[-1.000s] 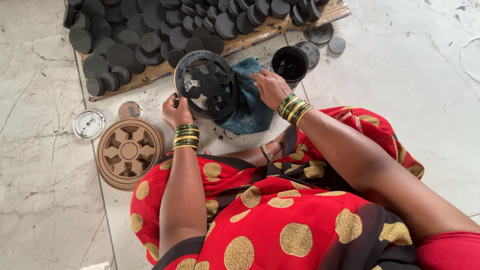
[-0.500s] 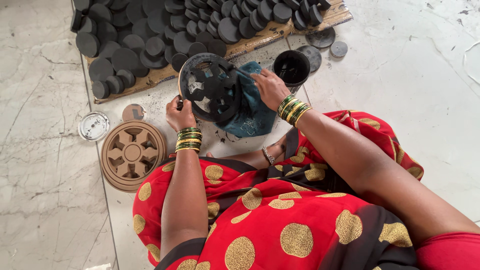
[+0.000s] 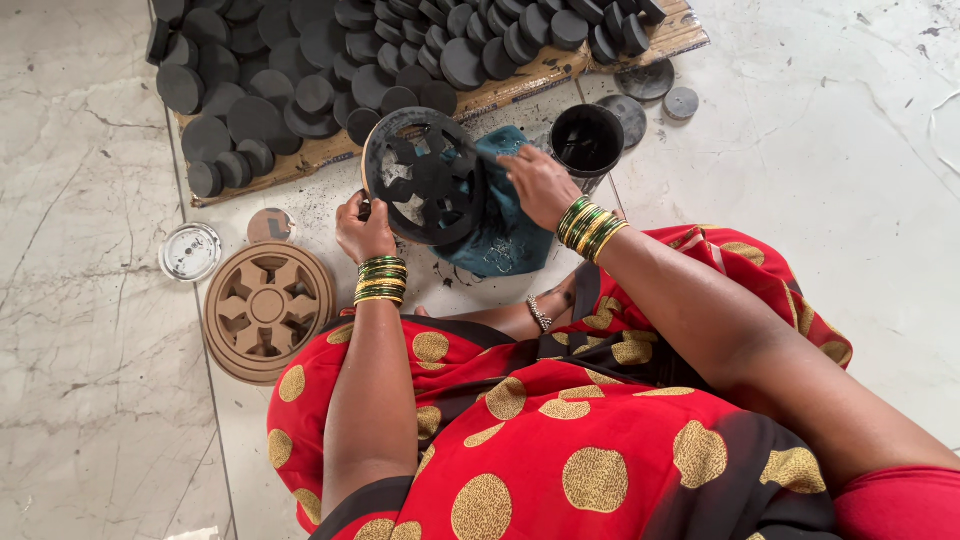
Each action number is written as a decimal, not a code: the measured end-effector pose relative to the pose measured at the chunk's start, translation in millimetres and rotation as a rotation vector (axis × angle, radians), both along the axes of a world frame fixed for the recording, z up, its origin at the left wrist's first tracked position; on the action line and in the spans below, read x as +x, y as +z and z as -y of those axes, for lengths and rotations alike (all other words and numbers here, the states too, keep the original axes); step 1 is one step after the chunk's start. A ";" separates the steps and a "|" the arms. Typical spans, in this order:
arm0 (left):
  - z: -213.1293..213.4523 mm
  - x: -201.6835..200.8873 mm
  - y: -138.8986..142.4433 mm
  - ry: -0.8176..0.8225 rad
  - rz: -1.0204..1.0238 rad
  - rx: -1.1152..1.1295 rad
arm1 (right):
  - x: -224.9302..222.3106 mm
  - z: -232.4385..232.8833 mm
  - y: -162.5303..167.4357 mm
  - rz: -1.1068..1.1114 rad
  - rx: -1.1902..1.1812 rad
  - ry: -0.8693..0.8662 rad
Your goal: The person sits on the floor and paints carved wooden decorative discs black, using a brush dipped from a cup of black paint. They hold each disc steady with one hand while brushing its recessed patterned face, working through discs one at a time, with many already-painted black discs stacked on a board nearby.
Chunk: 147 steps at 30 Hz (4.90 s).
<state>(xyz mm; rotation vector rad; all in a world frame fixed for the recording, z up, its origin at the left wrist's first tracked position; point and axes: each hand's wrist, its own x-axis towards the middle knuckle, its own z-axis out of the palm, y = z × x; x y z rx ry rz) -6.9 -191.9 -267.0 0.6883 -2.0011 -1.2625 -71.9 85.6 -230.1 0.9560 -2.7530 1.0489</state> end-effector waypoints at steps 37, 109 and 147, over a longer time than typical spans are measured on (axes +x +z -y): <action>-8.7 0.5 -3.7 -0.164 -0.076 -0.166 | 7.5 -6.7 19.2 -0.254 0.063 -0.115; -23.3 4.3 -4.1 -0.202 -0.060 -0.256 | 8.1 10.5 -0.4 1.098 -0.758 -0.126; -25.4 -9.1 14.3 -0.205 -0.049 -0.210 | -29.2 8.4 25.6 0.331 -0.425 -0.215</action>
